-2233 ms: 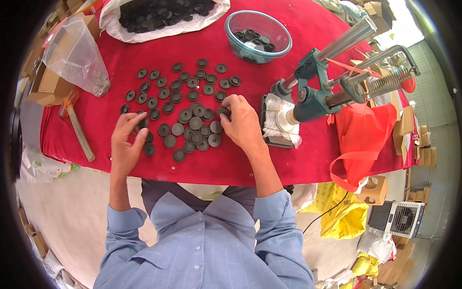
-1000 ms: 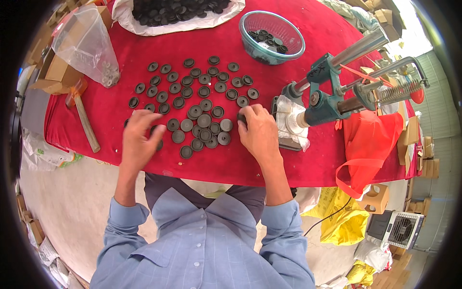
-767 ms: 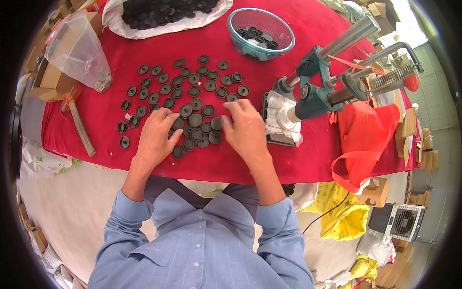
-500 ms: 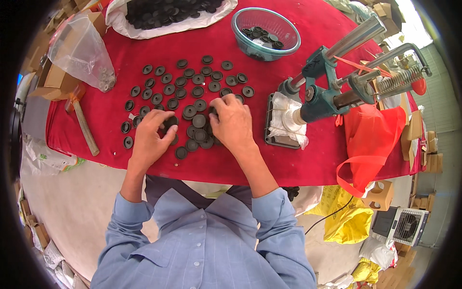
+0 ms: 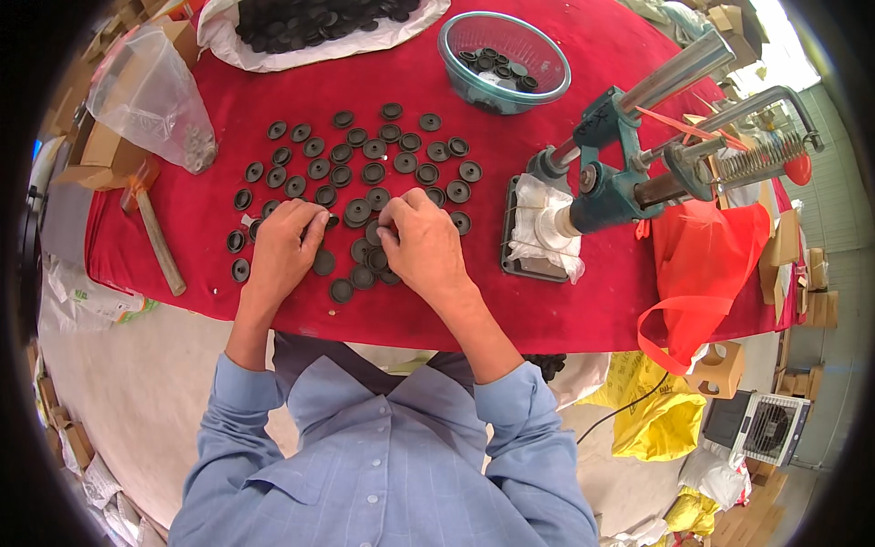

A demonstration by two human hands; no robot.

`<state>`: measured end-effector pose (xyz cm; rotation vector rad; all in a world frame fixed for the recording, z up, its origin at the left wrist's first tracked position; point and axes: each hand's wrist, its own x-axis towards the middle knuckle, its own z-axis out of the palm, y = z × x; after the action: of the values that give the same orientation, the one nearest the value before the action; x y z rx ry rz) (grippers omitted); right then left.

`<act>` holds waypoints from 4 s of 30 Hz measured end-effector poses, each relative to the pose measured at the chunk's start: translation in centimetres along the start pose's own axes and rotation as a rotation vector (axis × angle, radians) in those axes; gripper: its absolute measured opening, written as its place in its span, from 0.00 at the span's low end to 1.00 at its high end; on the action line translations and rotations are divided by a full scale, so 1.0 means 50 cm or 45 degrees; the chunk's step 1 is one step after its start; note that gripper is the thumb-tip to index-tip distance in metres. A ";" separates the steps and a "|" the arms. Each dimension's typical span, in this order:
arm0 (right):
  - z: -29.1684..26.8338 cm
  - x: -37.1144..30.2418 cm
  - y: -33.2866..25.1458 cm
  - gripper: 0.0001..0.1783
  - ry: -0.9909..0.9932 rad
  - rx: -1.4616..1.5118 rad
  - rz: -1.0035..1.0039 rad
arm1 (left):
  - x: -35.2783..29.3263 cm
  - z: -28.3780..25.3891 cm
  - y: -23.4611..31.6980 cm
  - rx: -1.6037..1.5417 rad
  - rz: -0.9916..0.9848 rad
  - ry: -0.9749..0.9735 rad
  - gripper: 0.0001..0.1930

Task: The person uses a manual press to compress dark circular discs, then arranges them on a red table. They insert small metallic rings into the center of the discs and organize the finished assemblies into a plastic bag.

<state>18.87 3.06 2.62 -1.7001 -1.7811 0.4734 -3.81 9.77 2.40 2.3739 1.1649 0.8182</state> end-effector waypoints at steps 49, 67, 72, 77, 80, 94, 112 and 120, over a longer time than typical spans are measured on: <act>-0.082 -0.067 0.041 0.13 0.067 0.119 0.028 | 0.039 0.035 0.032 -0.068 0.264 -0.105 0.12; -0.058 -0.116 0.065 0.15 0.370 -0.031 -0.093 | 0.019 0.014 0.034 -0.207 -0.060 0.140 0.05; -0.052 -0.152 0.013 0.20 0.249 0.091 -0.013 | -0.029 -0.024 0.051 -0.240 -0.160 0.135 0.07; -0.026 -0.156 0.017 0.21 0.219 -0.101 -0.044 | -0.108 -0.030 0.064 -0.156 -0.143 0.118 0.11; -0.037 -0.162 0.020 0.21 0.296 -0.260 0.024 | -0.134 -0.025 0.063 -0.130 -0.175 0.147 0.12; 0.023 -0.113 -0.043 0.19 0.213 -0.212 -0.295 | -0.131 0.002 0.055 0.019 0.001 0.138 0.19; -0.006 -0.024 0.045 0.11 0.324 -0.349 -0.269 | -0.145 -0.018 0.078 -0.257 -0.239 0.258 0.07; 0.005 -0.064 0.017 0.12 0.463 -0.116 -0.298 | -0.153 0.007 0.041 0.002 -0.092 0.371 0.06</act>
<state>19.26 0.04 1.29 -1.4969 -1.7192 -0.0204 -6.11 2.38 0.72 2.2516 1.3521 1.1675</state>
